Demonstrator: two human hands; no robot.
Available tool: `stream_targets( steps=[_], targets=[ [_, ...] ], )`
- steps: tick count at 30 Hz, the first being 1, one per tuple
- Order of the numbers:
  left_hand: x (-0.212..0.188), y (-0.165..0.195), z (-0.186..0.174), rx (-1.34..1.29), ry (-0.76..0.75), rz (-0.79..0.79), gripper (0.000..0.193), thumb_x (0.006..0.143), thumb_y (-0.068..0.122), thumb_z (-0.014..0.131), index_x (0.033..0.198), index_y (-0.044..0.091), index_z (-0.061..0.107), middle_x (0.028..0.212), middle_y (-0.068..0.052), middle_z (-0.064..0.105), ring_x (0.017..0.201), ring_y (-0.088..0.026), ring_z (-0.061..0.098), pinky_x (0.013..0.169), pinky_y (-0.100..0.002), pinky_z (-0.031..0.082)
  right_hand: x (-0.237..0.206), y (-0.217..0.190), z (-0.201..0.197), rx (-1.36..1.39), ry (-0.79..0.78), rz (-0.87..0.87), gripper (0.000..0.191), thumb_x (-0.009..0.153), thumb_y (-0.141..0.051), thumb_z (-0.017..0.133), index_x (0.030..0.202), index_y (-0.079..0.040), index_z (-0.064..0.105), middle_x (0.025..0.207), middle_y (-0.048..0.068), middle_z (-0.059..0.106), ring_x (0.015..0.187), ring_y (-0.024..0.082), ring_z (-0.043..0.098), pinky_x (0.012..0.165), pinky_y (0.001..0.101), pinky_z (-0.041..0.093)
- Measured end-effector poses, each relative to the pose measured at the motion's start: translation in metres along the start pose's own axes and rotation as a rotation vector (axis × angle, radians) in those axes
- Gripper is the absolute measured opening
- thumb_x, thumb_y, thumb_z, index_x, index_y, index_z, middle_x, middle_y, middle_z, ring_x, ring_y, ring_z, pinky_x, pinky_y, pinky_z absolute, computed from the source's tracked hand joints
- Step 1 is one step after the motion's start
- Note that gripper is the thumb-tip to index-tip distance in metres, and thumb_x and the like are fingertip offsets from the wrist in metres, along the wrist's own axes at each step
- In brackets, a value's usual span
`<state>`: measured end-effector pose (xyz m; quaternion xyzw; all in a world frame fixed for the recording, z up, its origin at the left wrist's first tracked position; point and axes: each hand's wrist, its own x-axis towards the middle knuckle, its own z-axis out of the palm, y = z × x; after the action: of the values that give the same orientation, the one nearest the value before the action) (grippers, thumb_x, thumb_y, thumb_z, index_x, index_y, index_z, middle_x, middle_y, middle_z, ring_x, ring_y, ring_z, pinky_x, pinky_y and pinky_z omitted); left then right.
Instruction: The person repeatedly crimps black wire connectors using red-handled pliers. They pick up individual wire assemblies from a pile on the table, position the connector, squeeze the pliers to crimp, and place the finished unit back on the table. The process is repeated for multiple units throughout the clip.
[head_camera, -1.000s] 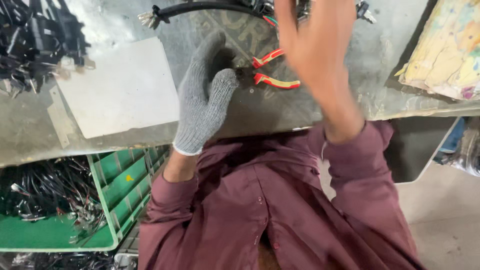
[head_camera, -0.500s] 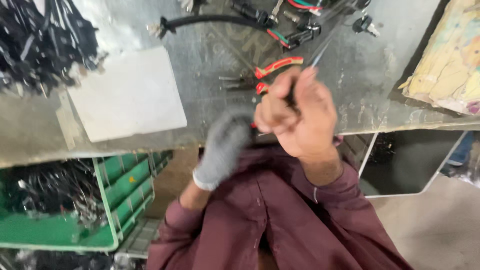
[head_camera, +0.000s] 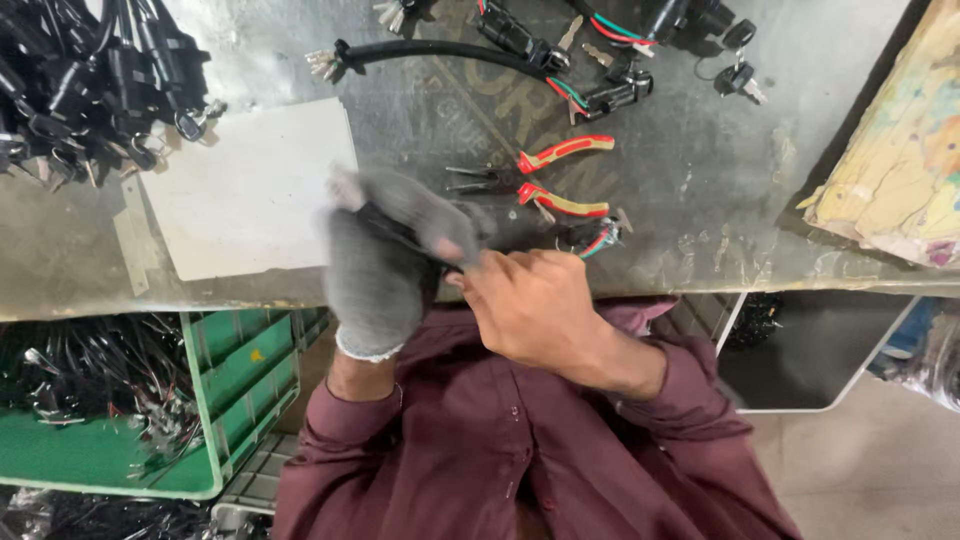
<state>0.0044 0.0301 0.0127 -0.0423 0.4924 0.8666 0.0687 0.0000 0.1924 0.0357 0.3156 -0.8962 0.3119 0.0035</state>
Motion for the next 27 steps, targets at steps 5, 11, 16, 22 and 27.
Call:
stream_targets(
  steps=[5, 11, 16, 22, 27],
  targets=[
    [-0.014, -0.008, -0.006, 0.306, -0.107, 0.241, 0.034, 0.116, 0.021, 0.045, 0.139, -0.003, 0.051, 0.125, -0.011, 0.062, 0.111, -0.019, 0.061, 0.100, -0.030, 0.051, 0.005, 0.021, -0.020, 0.059, 0.084, -0.045, 0.027, 0.098, -0.028, 0.066, 0.093, -0.002, 0.063, 0.087, 0.016, 0.065, 0.080, 0.037, 0.064, 0.075, 0.0457, 0.047],
    [-0.011, -0.003, 0.042, 0.270, -0.153, 0.042, 0.033, 0.103, 0.008, 0.056, 0.134, -0.001, 0.054, 0.117, -0.010, 0.065, 0.103, -0.019, 0.064, 0.089, -0.034, 0.056, 0.021, 0.014, -0.070, 0.733, 0.288, 0.046, 0.047, 0.111, -0.045, 0.049, 0.103, 0.000, 0.060, 0.104, 0.014, 0.068, 0.094, 0.033, 0.067, 0.099, 0.0495, 0.052],
    [-0.017, -0.018, 0.061, 0.423, -0.391, 0.132, 0.023, 0.089, 0.010, 0.071, 0.110, 0.004, 0.065, 0.096, -0.011, 0.069, 0.088, -0.028, 0.072, 0.076, -0.039, 0.057, 0.007, 0.008, -0.084, 1.191, 0.396, 0.094, 0.046, 0.111, -0.044, 0.051, 0.076, -0.014, 0.055, 0.072, 0.003, 0.066, 0.074, 0.025, 0.068, 0.083, 0.0429, 0.046],
    [-0.020, -0.017, 0.047, 0.423, -0.621, 0.228, 0.029, 0.092, 0.012, 0.074, 0.117, 0.005, 0.061, 0.091, -0.010, 0.071, 0.082, -0.034, 0.072, 0.066, -0.039, 0.054, -0.014, 0.021, -0.101, 1.229, 0.314, 0.008, 0.044, 0.113, -0.041, 0.041, 0.081, -0.014, 0.055, 0.072, 0.003, 0.065, 0.071, 0.022, 0.067, 0.081, 0.0402, 0.043],
    [-0.004, -0.003, 0.045, 0.553, -0.554, 0.271, 0.030, 0.094, 0.009, 0.065, 0.123, 0.003, 0.061, 0.099, -0.015, 0.071, 0.089, -0.038, 0.071, 0.078, -0.042, 0.056, 0.010, 0.027, -0.088, 1.022, 0.322, -0.134, 0.042, 0.112, -0.033, 0.039, 0.085, -0.004, 0.054, 0.076, 0.008, 0.067, 0.074, 0.029, 0.070, 0.080, 0.0449, 0.046]
  ],
)
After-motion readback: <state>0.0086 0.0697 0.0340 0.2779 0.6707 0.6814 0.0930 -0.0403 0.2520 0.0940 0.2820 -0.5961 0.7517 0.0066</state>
